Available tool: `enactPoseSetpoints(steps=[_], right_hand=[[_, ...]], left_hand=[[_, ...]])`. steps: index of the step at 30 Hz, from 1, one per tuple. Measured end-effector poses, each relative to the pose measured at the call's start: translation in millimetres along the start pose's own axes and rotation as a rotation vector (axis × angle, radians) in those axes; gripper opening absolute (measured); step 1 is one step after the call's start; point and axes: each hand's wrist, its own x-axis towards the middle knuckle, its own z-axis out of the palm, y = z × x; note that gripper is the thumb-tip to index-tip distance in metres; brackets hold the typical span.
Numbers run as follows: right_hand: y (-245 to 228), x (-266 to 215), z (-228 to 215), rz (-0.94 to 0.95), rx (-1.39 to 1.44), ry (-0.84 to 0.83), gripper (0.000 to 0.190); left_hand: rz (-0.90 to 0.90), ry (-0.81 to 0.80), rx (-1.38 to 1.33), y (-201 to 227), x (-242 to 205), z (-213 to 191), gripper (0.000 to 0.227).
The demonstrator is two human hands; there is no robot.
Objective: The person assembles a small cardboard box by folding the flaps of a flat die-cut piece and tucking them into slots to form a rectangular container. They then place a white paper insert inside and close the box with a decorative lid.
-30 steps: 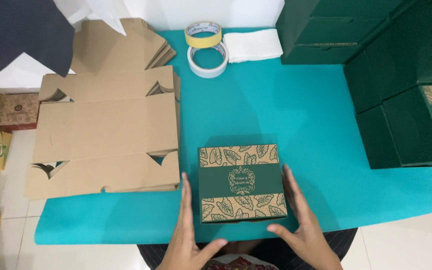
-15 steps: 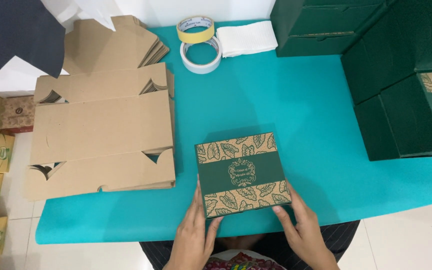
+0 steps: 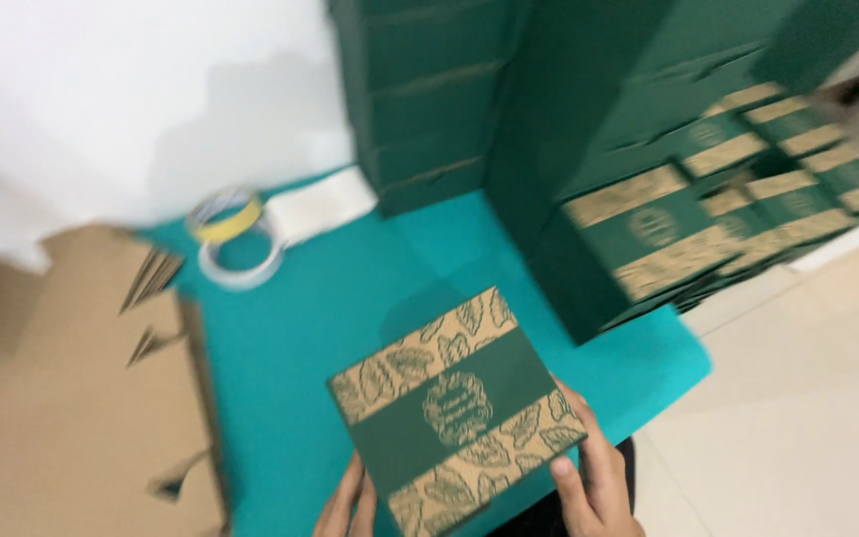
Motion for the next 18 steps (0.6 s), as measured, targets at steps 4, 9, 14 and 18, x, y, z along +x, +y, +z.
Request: enactPoseSetpoints(steps=[4, 9, 14, 18], right_hand=[[-20, 6, -14, -0.182, 0.084, 0.293, 0.074], [-14, 23, -38, -0.174, 0.203, 0.571, 0.072], [11, 68, -90, -0.555, 0.252, 0.555, 0.058], [26, 108, -125, -0.587, 0.215, 0.576, 0.047]], left_hand=[[0.021, 0.396, -0.161, -40, 104, 64, 0.054], [0.712, 0.721, 0.428, 60, 59, -5, 0.053], [0.937, 0.504, 0.286, 181, 1, -73, 0.069], [1.118, 0.488, 0.201, 228, 7, -102, 0.063]])
